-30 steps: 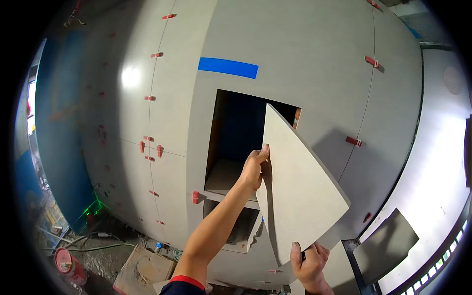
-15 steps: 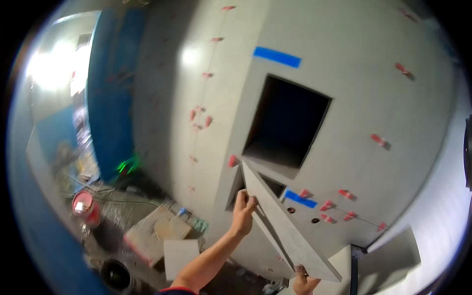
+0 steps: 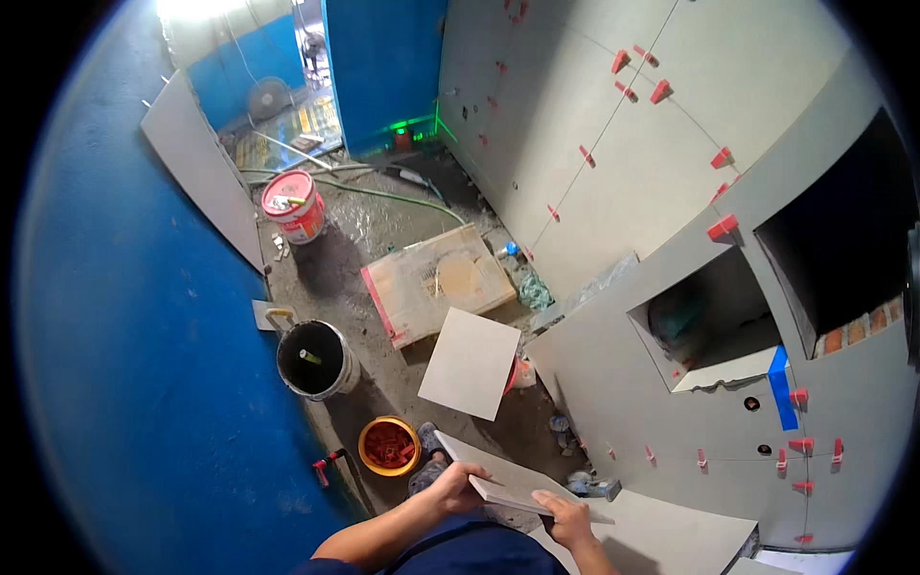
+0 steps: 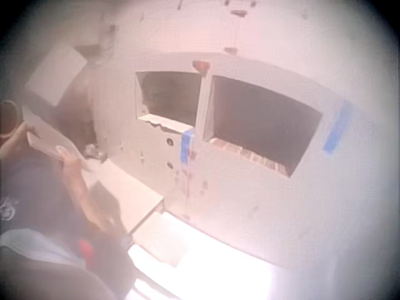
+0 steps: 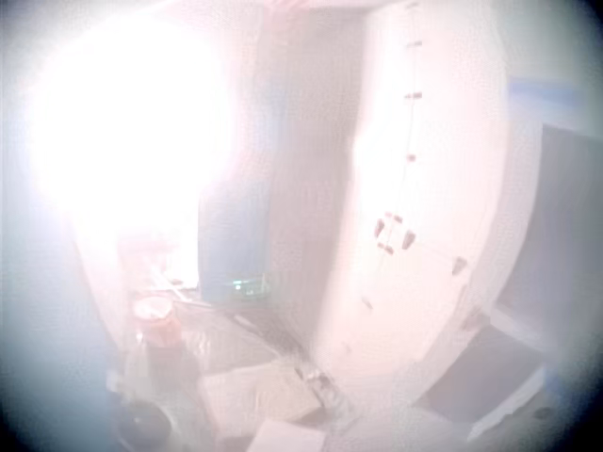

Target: The person applies mortar to the back of a tile using a trowel and then presses the tile onto the interior surface of a wall alcove, securing it with tape and checking the fit by hand and with a mallet.

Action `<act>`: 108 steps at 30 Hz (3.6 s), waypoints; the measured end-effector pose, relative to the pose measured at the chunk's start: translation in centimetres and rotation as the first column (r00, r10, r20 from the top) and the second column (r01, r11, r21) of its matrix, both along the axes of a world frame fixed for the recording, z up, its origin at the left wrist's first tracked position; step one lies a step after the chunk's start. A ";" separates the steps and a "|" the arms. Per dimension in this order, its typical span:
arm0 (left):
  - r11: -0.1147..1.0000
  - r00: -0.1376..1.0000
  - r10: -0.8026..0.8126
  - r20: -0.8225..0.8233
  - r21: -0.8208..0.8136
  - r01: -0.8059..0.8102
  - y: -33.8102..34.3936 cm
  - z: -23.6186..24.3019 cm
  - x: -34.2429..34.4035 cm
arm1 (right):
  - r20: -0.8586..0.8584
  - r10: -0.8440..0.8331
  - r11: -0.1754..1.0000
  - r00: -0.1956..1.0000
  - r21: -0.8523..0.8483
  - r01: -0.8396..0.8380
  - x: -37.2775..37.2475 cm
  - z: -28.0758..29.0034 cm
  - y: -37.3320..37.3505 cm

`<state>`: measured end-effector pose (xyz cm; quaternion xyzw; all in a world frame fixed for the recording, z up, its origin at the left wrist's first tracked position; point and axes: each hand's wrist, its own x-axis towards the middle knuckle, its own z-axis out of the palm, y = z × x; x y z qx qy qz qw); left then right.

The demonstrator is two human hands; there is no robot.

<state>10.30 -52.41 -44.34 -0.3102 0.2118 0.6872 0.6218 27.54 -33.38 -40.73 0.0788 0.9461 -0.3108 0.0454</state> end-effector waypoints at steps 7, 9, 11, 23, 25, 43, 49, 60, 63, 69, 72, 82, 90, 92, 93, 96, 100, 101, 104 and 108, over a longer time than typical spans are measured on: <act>0.988 0.990 -0.047 -0.130 -0.154 0.027 -0.3 -7.0 -1.7 | 0.200 0.026 0.939 0.979 -0.342 0.045 -5.4 -8.5 1.7; 0.988 0.958 -0.093 -0.271 -0.141 0.056 -0.7 -9.6 -2.5 | 0.433 0.255 0.800 0.864 -0.597 0.063 -7.5 -10.4 3.9; 0.975 0.954 -0.159 -0.255 -0.194 0.111 -0.9 -9.2 -5.0 | 0.438 0.265 0.769 0.859 -0.634 0.086 -9.1 -13.7 6.9; 0.835 0.909 -0.247 -0.336 -0.550 0.023 -4.3 -16.8 -12.7 | 0.800 -0.399 0.309 0.448 -0.342 0.887 -18.3 -35.3 11.9; 0.643 0.911 -0.041 -0.410 -0.709 -0.290 -4.6 -24.4 -12.4 | 0.781 -0.530 0.223 0.331 -0.248 0.943 -21.2 -33.4 10.5; 0.452 0.476 -0.630 -0.614 -0.788 -0.418 2.7 -52.2 -22.9 | 0.496 -0.794 0.122 0.352 -0.438 0.891 -26.0 -54.2 14.6; 0.156 0.544 -0.732 -0.410 -0.878 -0.452 3.5 -47.8 -16.0 | 0.353 -0.762 0.430 0.542 -0.350 0.832 -29.9 -52.0 16.8; 0.468 0.937 0.309 -0.165 -0.831 -0.301 15.7 -46.2 -2.4 | 0.046 -0.084 0.996 0.995 -0.020 0.085 -45.4 -51.4 17.3; 0.394 0.954 0.047 -0.296 -0.872 -0.290 15.3 -49.0 0.2 | -0.002 -0.050 0.998 0.999 -0.026 0.050 -46.7 -52.1 16.1; 0.403 0.954 -0.206 -0.218 -0.907 -0.120 13.6 -45.9 -3.0 | -0.098 -0.048 0.998 0.994 0.039 0.052 -45.4 -53.1 16.2; 0.421 0.913 -0.309 -0.265 -0.899 -0.118 12.7 -45.6 -3.0 | -0.177 -0.041 0.995 0.983 0.079 0.056 -44.9 -52.6 15.9; 0.439 0.824 -0.526 -0.210 -0.897 0.051 5.9 -43.3 1.5 | -0.120 -0.170 0.985 0.978 -0.063 0.164 -41.0 -43.4 14.3; 0.171 0.790 -0.484 -0.375 -0.926 -0.335 -7.8 -36.4 0.1 | 0.274 0.340 0.930 0.900 -0.243 -0.277 -39.1 -40.8 3.0; 0.115 0.791 -0.490 -0.365 -0.927 -0.357 -11.5 -36.1 0.4 | 0.309 0.467 0.877 0.828 -0.277 -0.392 -41.2 -39.9 -2.2; 0.103 0.811 -0.464 -0.355 -0.932 -0.349 -13.4 -36.3 0.8 | 0.313 0.525 0.847 0.791 -0.284 -0.449 -42.4 -39.3 -4.8; -0.003 0.877 -0.289 -0.385 -0.915 -0.403 -19.7 -39.3 -0.4 | 0.277 0.641 0.767 0.716 -0.271 -0.582 -47.0 -37.6 -14.1; -0.110 0.858 -0.245 -0.451 -0.866 -0.487 -30.9 -43.9 -10.7 | 0.166 0.810 0.585 0.563 -0.165 -0.794 -52.8 -38.7 -26.1; -0.167 0.724 -0.429 -0.541 -0.740 -0.652 -34.4 -44.9 -13.3 | 0.083 0.846 0.534 0.527 -0.127 -0.836 -53.7 -39.5 -29.2; -0.257 0.643 -0.567 -0.516 -0.631 -0.732 -43.3 -45.3 -22.7 | -0.175 0.934 0.341 0.311 0.180 -0.923 -55.8 -43.7 -38.7; -0.092 0.758 -0.478 -0.444 -0.833 -0.546 -48.0 -45.8 -29.7 | 0.126 0.992 -0.079 0.004 0.647 -0.759 -55.2 -50.4 -47.3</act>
